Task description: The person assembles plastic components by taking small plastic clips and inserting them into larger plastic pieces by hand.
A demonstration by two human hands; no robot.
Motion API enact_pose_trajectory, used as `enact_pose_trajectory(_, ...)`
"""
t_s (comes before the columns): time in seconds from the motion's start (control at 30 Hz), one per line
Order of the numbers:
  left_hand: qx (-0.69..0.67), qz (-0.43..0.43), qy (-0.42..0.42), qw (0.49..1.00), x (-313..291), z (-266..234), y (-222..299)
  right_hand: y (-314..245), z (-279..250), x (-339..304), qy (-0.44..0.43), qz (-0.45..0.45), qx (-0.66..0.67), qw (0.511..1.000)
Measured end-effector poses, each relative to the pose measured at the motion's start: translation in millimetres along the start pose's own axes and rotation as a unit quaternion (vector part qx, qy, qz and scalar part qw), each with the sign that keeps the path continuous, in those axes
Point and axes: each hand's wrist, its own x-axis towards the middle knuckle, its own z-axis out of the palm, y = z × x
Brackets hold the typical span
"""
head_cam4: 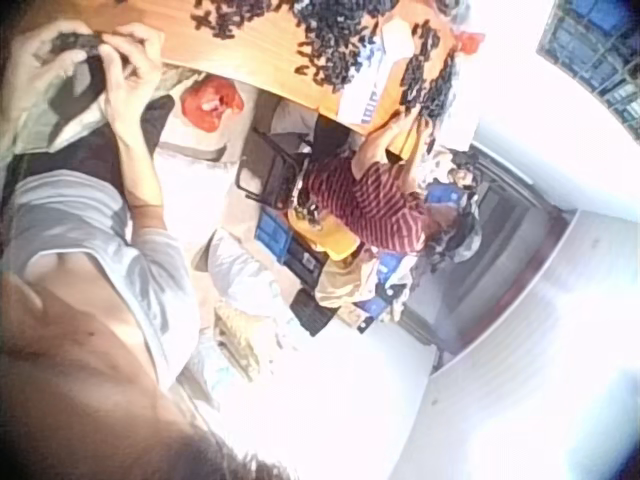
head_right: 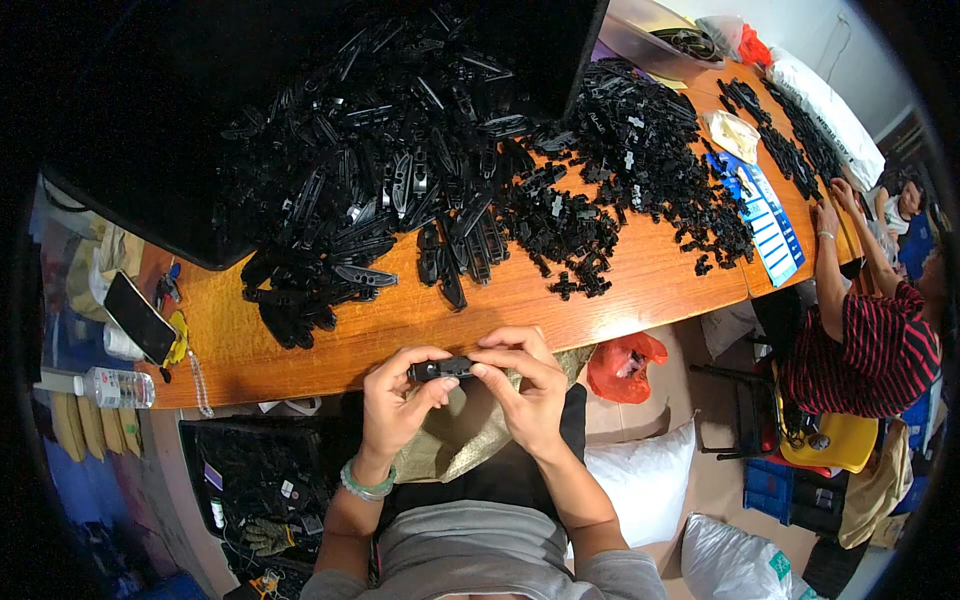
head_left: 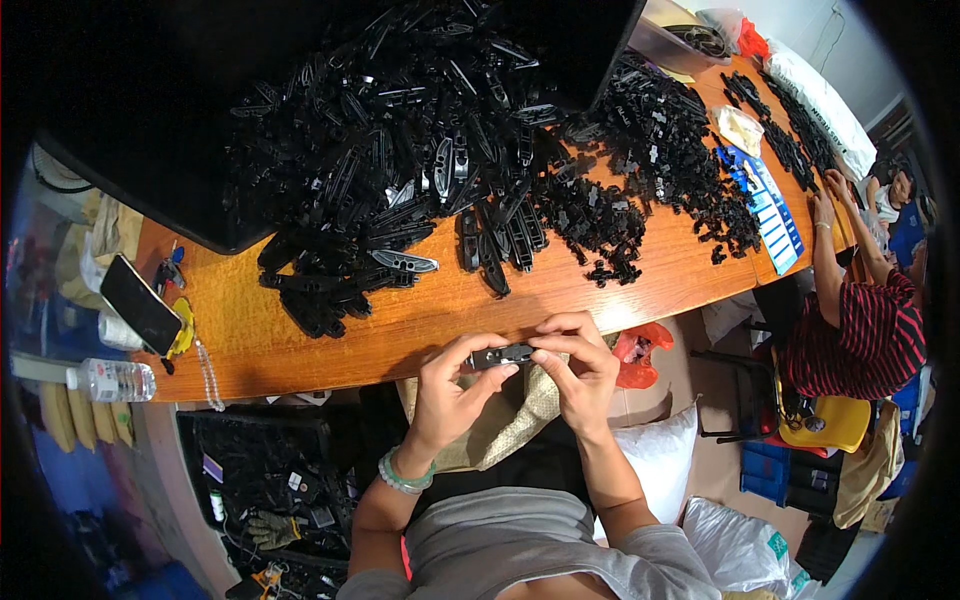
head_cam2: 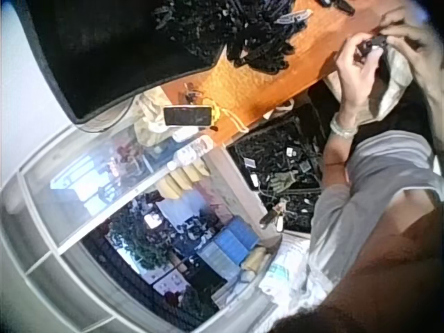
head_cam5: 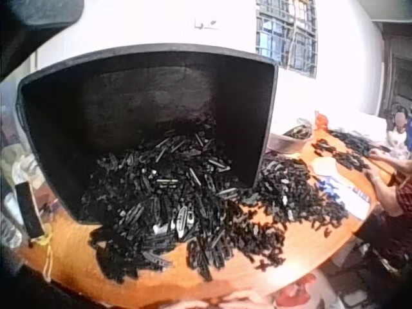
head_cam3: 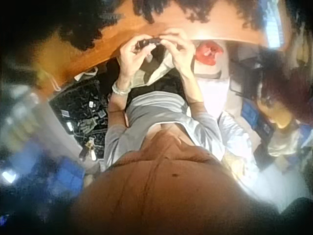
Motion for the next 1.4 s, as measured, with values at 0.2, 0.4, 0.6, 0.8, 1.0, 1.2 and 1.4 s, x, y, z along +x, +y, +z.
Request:
enact_pose_trajectory(0.2,-0.074,0.033,0.023,0.996,-9.1,9.8,-17.1,-2.7,10.0,-17.6,0.139,0.051,-0.011,0.989)
enact_pose_trajectory(0.4,-0.168,-0.007,-0.002,0.986,-2.8,13.0,-11.1,-3.4,1.2,-18.2,0.086,0.107,0.012,0.99)
enact_pose_trajectory(0.6,-0.123,-0.061,-0.047,0.989,0.3,3.6,-14.2,0.5,-1.6,-13.2,0.035,0.043,-0.052,0.997)
enact_pose_trajectory(0.8,-0.157,-0.026,-0.015,0.987,-0.3,4.2,-19.4,2.0,-4.4,-9.9,-0.011,-0.103,-0.194,0.975)
enact_pose_trajectory(1.0,-0.017,0.006,-0.02,1.0,2.0,1.9,-17.6,9.0,-9.5,-15.7,-0.025,0.113,-0.072,0.991)
enact_pose_trajectory(1.2,-0.08,-0.042,-0.045,0.995,1.7,3.2,-29.4,19.5,-12.3,-22.5,-0.029,0.154,-0.032,0.987)
enact_pose_trajectory(1.4,-0.057,-0.009,-0.013,0.998,3.0,10.6,-26.6,22.0,-14.2,-22.5,0.007,0.139,-0.027,0.99)
